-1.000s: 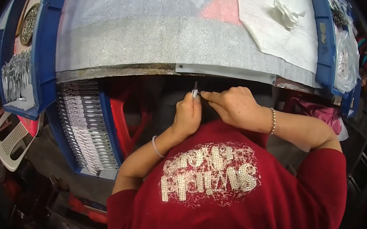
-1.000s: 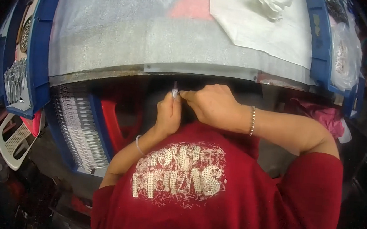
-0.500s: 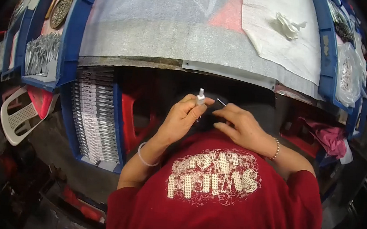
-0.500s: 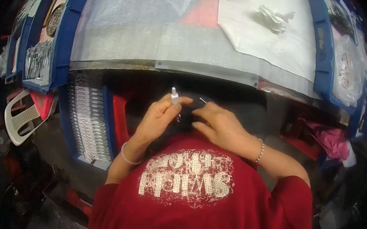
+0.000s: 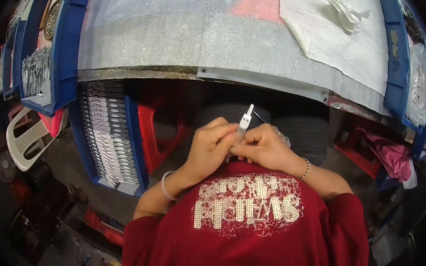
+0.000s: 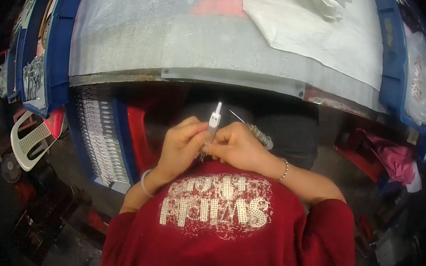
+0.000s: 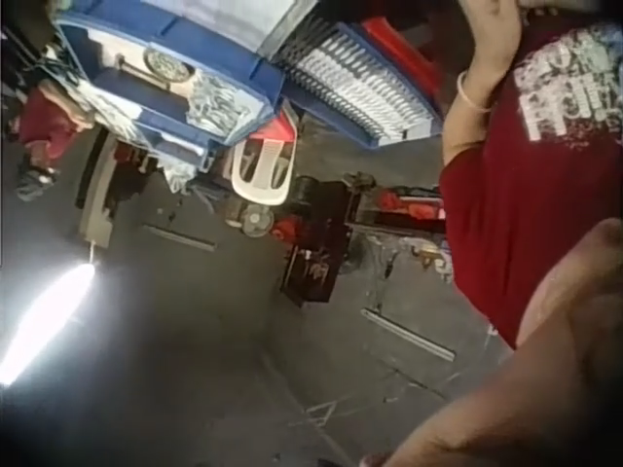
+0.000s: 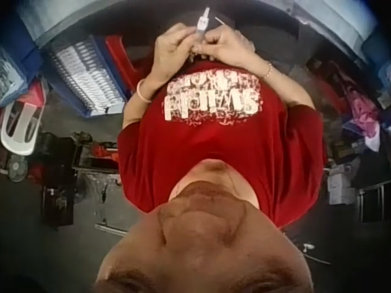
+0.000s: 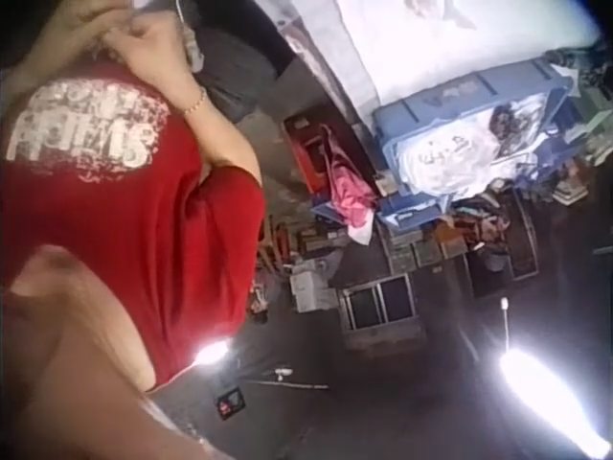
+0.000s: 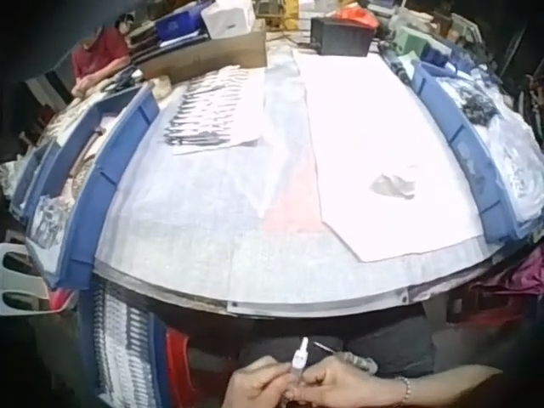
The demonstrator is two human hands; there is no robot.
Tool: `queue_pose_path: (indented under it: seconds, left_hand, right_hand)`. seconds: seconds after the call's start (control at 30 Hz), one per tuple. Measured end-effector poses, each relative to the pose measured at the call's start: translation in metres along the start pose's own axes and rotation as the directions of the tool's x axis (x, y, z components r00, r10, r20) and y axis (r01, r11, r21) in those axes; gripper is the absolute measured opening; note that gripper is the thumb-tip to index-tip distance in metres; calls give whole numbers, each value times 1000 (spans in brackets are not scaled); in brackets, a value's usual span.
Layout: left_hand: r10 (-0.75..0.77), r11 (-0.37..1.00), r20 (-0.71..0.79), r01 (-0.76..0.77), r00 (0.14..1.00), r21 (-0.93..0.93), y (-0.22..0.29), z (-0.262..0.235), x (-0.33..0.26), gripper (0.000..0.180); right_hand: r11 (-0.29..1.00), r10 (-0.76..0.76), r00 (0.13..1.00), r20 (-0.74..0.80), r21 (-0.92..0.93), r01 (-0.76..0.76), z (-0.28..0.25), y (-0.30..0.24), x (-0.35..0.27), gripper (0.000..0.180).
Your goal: Assembling small white plastic components using a screwdriver and organizing them into trays.
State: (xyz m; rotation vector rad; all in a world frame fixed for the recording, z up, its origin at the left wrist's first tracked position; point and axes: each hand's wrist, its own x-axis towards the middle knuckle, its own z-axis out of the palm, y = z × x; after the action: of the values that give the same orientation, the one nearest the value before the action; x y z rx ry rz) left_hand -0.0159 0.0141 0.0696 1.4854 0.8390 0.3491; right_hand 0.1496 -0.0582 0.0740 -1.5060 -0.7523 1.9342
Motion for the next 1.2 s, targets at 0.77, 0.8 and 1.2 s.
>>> queue_pose_path:
  seconds: [0.77, 0.8, 1.2]
  left_hand:
    - [37, 999, 83, -37, 996, 3, 3, -18, 16, 9]
    - [14, 1000, 89, -14, 996, -3, 3, -18, 16, 10]
    - [34, 999, 64, -35, 997, 6, -7, -16, 11, 13]
  right_hand:
    - [993, 60, 998, 8, 101, -60, 2, -14, 15, 24]
    - [993, 61, 998, 9, 102, -62, 3, -13, 15, 24]
    - [978, 118, 991, 57, 165, -126, 2, -7, 17, 20]
